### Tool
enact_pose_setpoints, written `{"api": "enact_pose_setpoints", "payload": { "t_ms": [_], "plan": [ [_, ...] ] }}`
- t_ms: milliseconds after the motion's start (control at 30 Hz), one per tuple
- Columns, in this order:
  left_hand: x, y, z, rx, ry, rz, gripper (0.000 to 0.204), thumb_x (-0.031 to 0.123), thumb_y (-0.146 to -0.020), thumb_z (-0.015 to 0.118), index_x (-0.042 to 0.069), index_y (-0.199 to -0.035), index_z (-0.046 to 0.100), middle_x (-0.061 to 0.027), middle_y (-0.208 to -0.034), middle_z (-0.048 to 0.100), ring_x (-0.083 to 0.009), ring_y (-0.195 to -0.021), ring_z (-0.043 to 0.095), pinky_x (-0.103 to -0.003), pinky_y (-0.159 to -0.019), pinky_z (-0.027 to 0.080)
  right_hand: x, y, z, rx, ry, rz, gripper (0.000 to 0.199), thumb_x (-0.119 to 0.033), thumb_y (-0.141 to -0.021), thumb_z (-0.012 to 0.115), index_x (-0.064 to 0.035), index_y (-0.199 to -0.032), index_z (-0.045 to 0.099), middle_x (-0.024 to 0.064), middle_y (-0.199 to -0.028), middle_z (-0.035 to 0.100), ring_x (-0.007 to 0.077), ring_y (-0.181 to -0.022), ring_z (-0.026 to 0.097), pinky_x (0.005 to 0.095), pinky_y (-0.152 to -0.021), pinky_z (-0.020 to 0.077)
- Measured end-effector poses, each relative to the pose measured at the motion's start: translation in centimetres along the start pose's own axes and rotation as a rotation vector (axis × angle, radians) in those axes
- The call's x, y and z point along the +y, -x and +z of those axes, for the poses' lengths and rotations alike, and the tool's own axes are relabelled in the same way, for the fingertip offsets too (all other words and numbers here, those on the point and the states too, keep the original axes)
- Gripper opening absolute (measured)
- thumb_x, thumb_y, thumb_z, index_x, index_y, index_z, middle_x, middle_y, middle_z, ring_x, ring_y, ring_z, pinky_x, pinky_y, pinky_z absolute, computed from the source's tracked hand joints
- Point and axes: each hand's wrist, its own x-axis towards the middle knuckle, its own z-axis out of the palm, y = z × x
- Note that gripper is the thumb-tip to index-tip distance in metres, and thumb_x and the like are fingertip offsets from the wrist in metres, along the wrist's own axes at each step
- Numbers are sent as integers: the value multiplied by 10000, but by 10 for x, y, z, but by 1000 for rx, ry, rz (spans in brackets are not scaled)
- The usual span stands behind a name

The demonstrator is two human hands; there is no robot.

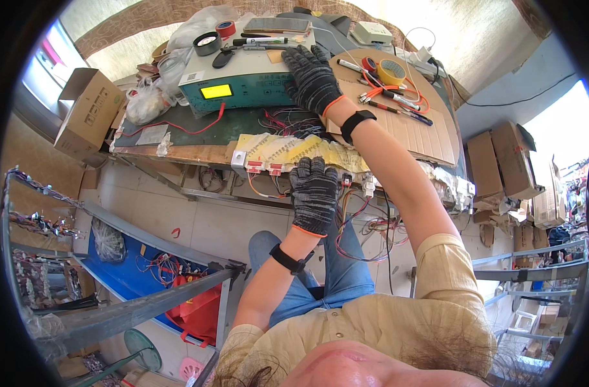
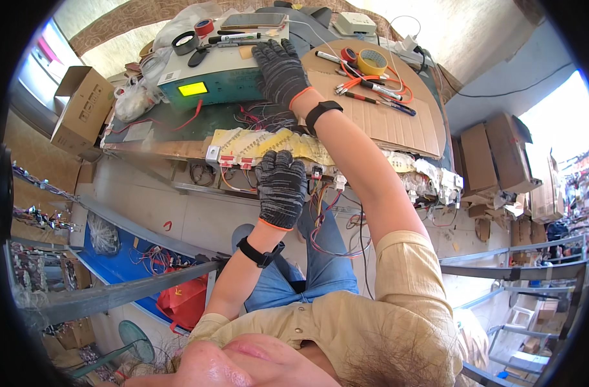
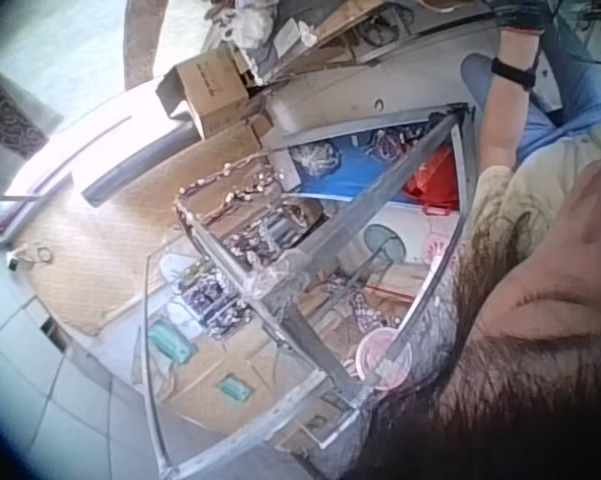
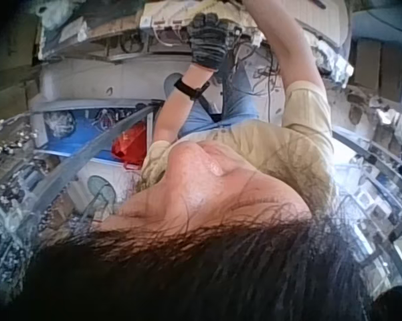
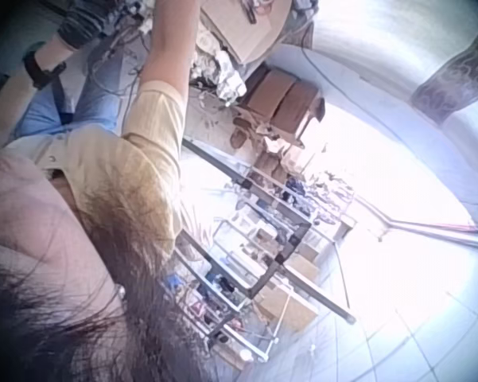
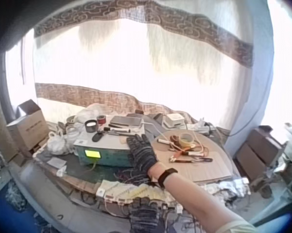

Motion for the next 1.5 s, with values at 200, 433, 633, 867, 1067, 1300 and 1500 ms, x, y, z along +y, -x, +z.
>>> {"api": "enact_pose_setpoints", "payload": {
  "t_ms": [200,433,633,867,1067,1300,1500],
  "plan": [
    [0,1,-2,0,-2,-4,251,228,-804,690,107,-1023,717,-170,-1204,648,-400,-1196,566,-586,-976,436,-2,-1,0,13,-7,-4,729,-337,-853,680,-67,-1490,450,194,-1520,476,360,-1444,402,498,-1248,206],
    [-1,2,0,-15,7,-4,261,244,-817,681,106,-1036,714,-169,-1224,640,-400,-1207,558,-603,-985,418,-2,1,2,14,9,1,723,-336,-861,669,-65,-1493,445,194,-1522,474,362,-1442,405,500,-1246,210],
    [-1,2,2,-34,-26,4,294,264,-819,686,98,-1060,709,-178,-1242,635,-407,-1213,552,-600,-990,414,-2,0,0,-5,-1,6,727,-344,-860,669,-64,-1492,445,193,-1528,468,362,-1445,400,498,-1247,208],
    [0,2,1,-38,-25,1,291,262,-820,685,102,-1061,712,-178,-1244,641,-405,-1211,555,-599,-990,416,-3,-1,-2,-32,8,14,736,-344,-861,669,-67,-1502,437,189,-1542,454,358,-1456,386,495,-1255,188],
    [1,0,-3,-56,3,-17,281,254,-826,676,105,-1062,712,-175,-1244,646,-400,-1215,555,-595,-995,417,-2,0,-2,-43,13,14,732,-348,-867,658,-68,-1506,434,190,-1544,451,355,-1459,382,498,-1257,180],
    [1,1,0,-73,-7,-19,276,260,-841,656,108,-1064,713,-171,-1257,642,-400,-1220,554,-597,-997,415,-3,0,-1,-29,11,18,739,-344,-859,663,-70,-1507,436,187,-1542,455,349,-1461,382,495,-1257,182],
    [0,0,-2,-61,1,-18,274,254,-833,666,109,-1061,710,-172,-1241,645,-399,-1215,556,-598,-993,418,-3,0,-1,-15,2,15,738,-342,-855,667,-71,-1503,439,184,-1538,461,350,-1456,388,493,-1255,190]
  ]
}}
